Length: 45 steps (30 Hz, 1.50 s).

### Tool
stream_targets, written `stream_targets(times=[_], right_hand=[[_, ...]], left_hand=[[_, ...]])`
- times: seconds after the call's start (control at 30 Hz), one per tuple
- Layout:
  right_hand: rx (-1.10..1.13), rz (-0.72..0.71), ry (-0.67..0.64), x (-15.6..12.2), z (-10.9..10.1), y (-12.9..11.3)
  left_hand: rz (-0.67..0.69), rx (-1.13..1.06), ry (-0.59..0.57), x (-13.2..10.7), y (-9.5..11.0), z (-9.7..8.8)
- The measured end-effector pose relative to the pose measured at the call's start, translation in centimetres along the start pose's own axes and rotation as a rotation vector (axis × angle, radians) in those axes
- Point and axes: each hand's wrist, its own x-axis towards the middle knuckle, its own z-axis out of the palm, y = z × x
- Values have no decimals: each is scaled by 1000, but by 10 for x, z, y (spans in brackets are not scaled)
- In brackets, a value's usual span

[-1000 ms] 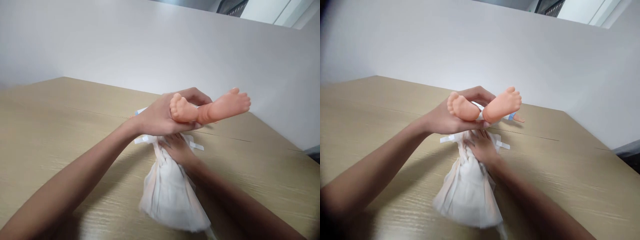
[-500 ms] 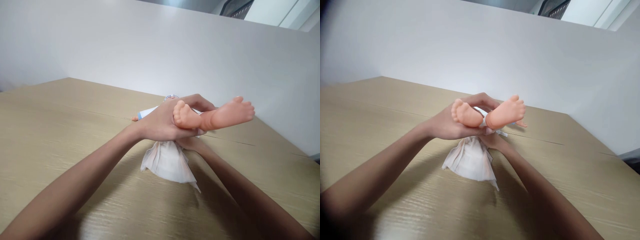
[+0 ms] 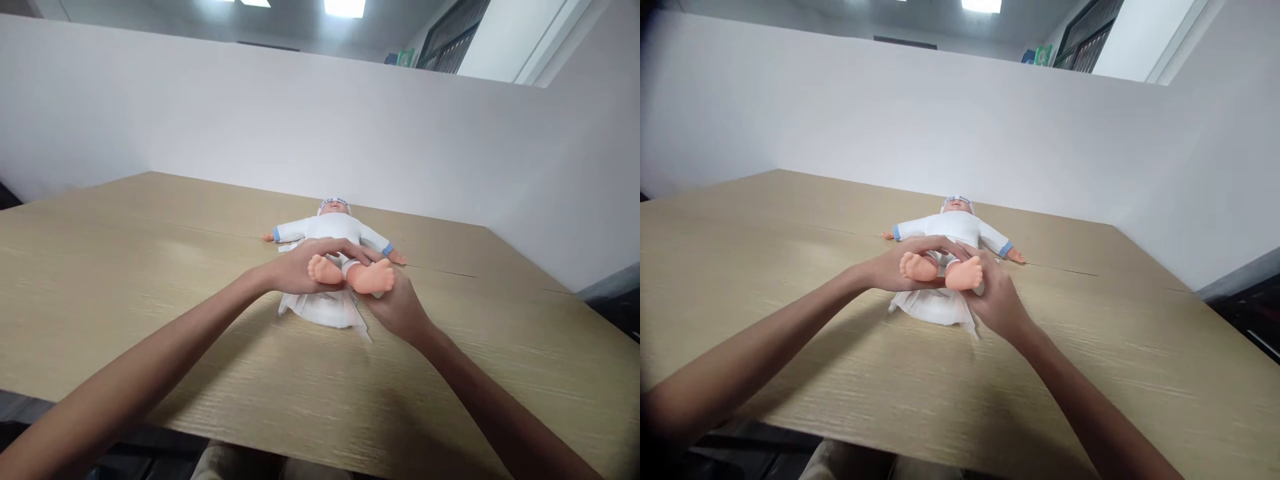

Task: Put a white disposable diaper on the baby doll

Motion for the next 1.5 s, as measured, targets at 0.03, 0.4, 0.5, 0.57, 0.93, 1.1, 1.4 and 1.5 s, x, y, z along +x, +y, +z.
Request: stream_targets(times=[0.03,0.4,0.5,0.57,0.93,1.1,1.4,1.5], right_hand=[[12,-21,-15,-1,-3,3],[-190,-324,-242,-47,-11,58],[-239,-336,-263,-53,-4,63],[-256,-341,-279,-54,-2,65],[-218,-317,-341,-51,-12,59],[-85,-209,-367,-45,-21,58],[-310,-109,-292,-53,2,7],[-412,-81,-265,-58,18,-3]], left_hand=[[-20,36,2,-6,1,-3],[-61,334,-158,-106,-36,-29],[-61,340,-169,-114,-42,-22],[-60,347,-181,-115,-43,-18],[-58,406,-244,-121,-51,-16],[-83,392,-259,-118,-50,-17],[-255,490,-272,-97,-17,-9],[-288,622,-242,-91,-10,8]])
